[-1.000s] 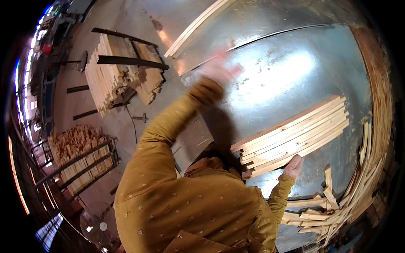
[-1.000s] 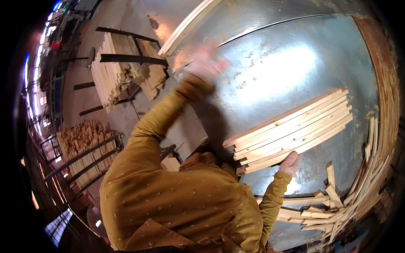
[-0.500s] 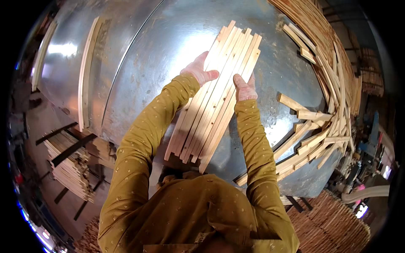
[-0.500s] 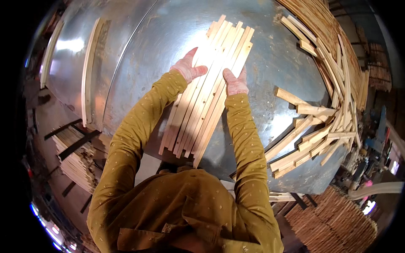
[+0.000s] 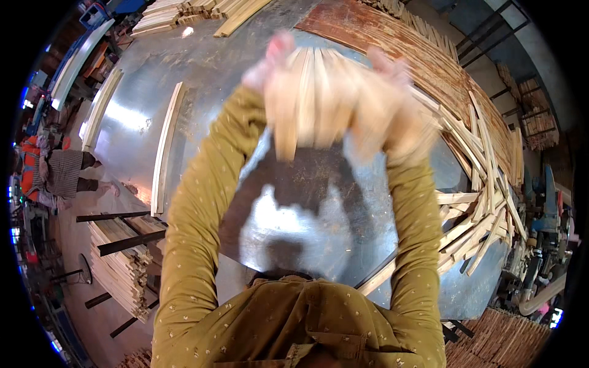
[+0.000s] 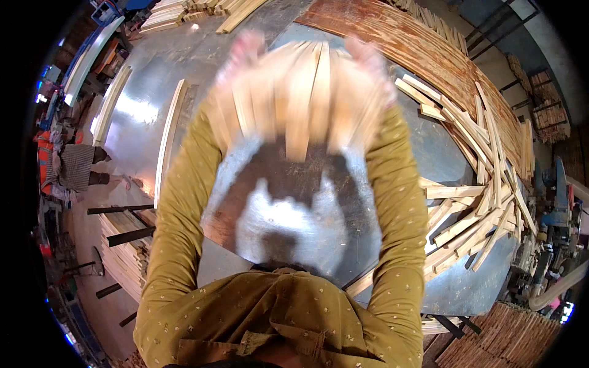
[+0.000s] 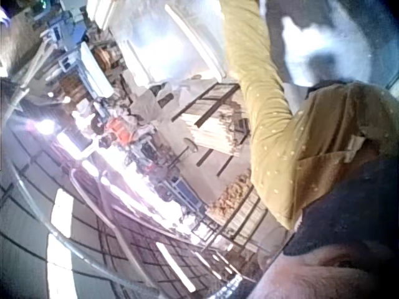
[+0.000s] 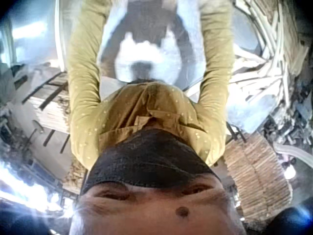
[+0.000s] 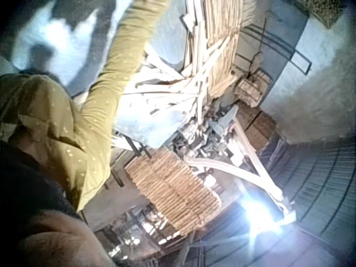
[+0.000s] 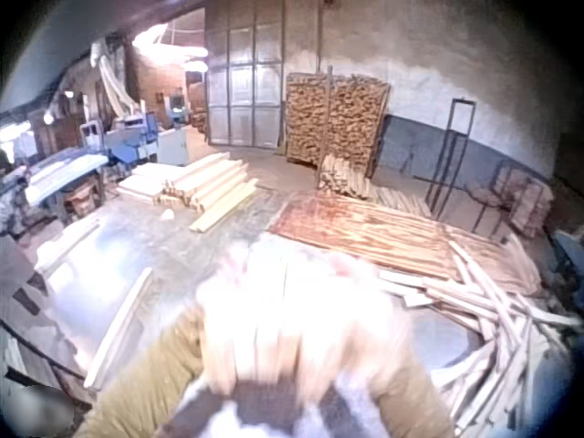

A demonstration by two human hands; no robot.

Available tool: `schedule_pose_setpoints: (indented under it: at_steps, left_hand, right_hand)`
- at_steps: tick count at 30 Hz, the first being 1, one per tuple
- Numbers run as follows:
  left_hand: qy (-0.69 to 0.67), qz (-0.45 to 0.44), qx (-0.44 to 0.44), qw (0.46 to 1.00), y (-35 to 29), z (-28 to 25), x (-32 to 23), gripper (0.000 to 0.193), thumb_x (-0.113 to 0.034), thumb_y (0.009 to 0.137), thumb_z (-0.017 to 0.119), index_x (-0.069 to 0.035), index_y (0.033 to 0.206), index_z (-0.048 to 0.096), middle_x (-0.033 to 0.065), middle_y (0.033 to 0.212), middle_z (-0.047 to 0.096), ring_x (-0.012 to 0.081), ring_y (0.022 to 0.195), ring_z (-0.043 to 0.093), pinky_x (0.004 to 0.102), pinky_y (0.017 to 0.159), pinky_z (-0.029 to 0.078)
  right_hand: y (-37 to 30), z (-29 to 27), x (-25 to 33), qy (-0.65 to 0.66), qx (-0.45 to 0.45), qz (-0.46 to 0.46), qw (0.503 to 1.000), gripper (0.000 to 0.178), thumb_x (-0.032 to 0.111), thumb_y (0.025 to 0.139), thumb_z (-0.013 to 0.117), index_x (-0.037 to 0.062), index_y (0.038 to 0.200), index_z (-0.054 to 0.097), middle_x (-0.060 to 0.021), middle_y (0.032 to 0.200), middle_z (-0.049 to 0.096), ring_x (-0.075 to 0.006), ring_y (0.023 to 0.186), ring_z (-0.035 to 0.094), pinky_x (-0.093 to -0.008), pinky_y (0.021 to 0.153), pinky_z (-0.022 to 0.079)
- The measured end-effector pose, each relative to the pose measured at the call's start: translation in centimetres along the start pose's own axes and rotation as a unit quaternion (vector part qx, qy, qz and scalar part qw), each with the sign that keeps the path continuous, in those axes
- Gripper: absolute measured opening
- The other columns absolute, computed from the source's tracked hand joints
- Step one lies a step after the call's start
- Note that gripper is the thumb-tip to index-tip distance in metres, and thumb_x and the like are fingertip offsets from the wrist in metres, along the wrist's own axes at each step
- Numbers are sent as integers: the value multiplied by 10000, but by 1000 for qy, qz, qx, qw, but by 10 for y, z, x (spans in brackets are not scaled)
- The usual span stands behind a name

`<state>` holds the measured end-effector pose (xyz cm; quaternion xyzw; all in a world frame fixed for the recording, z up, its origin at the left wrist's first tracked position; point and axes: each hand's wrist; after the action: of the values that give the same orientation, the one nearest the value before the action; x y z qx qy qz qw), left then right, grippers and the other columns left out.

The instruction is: The person sorts thin wooden slats on a metal table, picking them up from a pile, inspecting them, and stacking them into a neat pile. The person handles the wood by hand, occasionally passing stacks to a coworker.

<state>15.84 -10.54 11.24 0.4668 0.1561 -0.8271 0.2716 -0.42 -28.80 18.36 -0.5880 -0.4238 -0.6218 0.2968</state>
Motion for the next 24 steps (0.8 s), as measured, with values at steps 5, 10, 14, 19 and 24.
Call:
schedule_pose_setpoints:
  at_steps: [5,10,14,19,24]
  left_hand:
    - [77,-109,-121,984,-135,-81,128,937,-190,853,752,-81,1566,154,131,1516,390,249,1377,387,369,1123,351]
    - [85,-153,-191,966,-249,-136,183,941,-158,833,776,-84,1562,186,134,1572,297,225,1425,315,329,1135,309]
    - [459,-254,-199,828,-277,-147,140,794,-361,887,689,-112,1530,295,202,1505,385,328,1371,403,379,1116,347]
    - [630,-307,-182,690,-290,-161,89,882,-527,862,643,-58,1516,284,260,1418,440,408,1294,451,419,1091,373]
    - [678,-222,-200,672,-303,-125,107,984,-464,781,747,41,1473,264,266,1343,487,420,1176,519,448,997,432]
  right_hand:
    - [-126,76,-222,235,19,301,924,1244,116,753,837,71,1543,-123,-296,1493,338,-370,1355,397,-354,1114,387]
    - [-244,155,-256,61,61,363,928,963,264,900,686,197,1570,-1,-260,1562,242,-332,1464,221,-370,1188,206]
    - [-237,191,-192,-234,173,448,845,1006,333,923,665,115,1566,-78,-229,1370,529,-298,1229,542,-318,1077,399]
    - [-180,203,-157,-338,263,381,819,660,480,921,547,64,1401,371,-216,1308,591,-314,1193,589,-372,1004,473]
    - [-62,181,-176,-390,84,122,909,589,405,959,418,59,1435,429,-226,1318,568,-369,1210,562,-393,1061,411]
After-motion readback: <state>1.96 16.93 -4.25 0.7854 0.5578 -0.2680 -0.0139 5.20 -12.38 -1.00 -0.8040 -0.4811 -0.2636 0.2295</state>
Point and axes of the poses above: each hand's wrist, its own y-axis towards the middle knuckle, its own z-axis out of the palm, x = y × z
